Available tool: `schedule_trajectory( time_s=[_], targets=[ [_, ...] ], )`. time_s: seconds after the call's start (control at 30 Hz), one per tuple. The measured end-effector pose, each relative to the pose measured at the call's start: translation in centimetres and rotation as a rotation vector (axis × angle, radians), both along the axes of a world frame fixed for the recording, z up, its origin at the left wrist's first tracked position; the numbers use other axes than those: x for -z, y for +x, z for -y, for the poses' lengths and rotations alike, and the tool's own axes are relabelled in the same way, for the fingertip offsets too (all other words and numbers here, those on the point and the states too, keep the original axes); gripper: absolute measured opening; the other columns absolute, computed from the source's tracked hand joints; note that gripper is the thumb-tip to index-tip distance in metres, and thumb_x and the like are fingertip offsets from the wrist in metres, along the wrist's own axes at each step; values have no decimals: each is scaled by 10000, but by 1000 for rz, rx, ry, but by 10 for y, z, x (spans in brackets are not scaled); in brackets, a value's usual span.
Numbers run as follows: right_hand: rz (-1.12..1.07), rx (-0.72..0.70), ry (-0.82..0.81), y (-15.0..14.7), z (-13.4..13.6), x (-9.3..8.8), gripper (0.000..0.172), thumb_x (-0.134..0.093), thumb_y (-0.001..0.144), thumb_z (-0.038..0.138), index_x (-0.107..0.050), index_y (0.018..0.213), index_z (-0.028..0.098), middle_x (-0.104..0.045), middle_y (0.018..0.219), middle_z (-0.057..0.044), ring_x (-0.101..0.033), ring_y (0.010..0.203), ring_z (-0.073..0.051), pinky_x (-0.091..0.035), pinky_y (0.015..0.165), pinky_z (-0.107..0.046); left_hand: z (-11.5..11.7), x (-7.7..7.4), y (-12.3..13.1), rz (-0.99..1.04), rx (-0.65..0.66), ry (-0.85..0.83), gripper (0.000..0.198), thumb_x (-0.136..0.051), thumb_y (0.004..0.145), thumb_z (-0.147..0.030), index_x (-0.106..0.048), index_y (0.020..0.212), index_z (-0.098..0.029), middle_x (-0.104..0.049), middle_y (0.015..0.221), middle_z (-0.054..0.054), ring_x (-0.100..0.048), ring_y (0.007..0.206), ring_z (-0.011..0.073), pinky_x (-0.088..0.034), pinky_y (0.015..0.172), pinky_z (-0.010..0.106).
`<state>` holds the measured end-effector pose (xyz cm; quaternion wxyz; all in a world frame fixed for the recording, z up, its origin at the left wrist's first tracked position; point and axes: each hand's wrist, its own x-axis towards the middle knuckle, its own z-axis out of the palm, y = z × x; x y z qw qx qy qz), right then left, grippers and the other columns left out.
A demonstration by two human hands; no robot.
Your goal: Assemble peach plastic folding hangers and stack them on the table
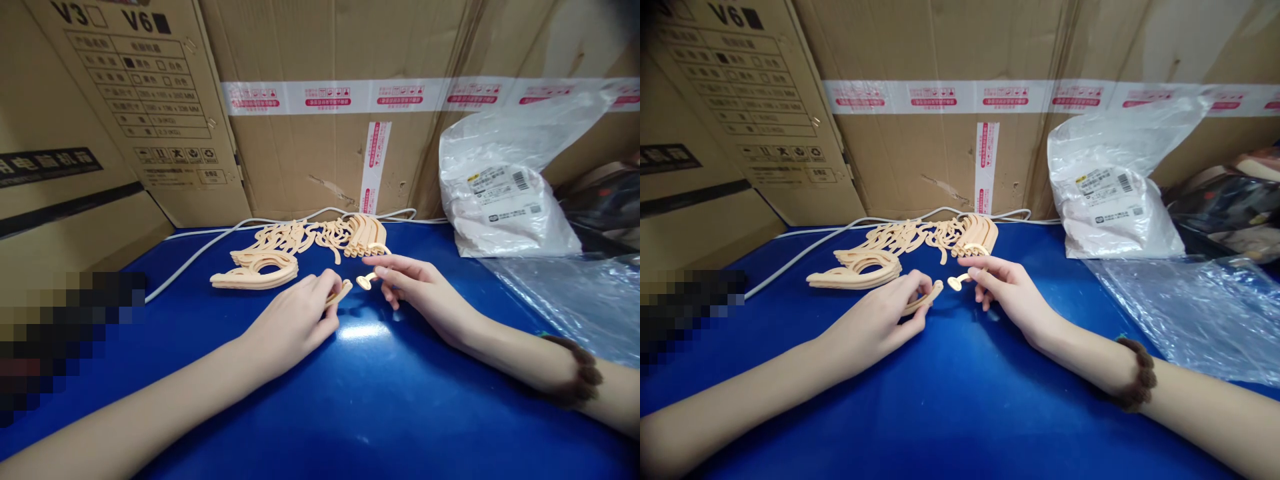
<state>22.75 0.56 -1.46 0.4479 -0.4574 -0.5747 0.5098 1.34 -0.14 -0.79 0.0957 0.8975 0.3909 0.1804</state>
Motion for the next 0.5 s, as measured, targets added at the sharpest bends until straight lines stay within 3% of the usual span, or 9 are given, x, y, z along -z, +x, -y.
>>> schedule_trajectory(
  time_s=[0.13, 0.27, 0.5],
  targets=[
    [27, -5, -8, 0, 0, -1, 311, -682, 774, 403, -721, 996, 189, -538, 575, 34, -452, 515, -93, -382, 533, -253, -1, -2, -2, 51, -43, -33, 128, -408, 868, -175, -414, 992, -204, -564, 844, 16, -550, 751, 173, -412, 670, 296],
    [44, -23, 3, 1, 1, -1, 305, -706, 753, 401, -734, 976, 194, -543, 582, 28, -450, 524, -97, -366, 536, -258, 4, -4, -1, 45, -68, -108, 111, -382, 904, -247, -425, 1000, -210, -540, 707, -33, -518, 599, 146, -358, 574, 266],
    [63, -53, 20, 1, 0, -1, 250, -720, 747, 378, -751, 933, 214, -551, 589, 32, -446, 536, -91, -365, 553, -256, 6, -5, 1, -6, -80, -32, 227, -332, 931, -308, -406, 742, -207, -470, 579, -45, -467, 518, 129, -262, 511, 254]
  ],
)
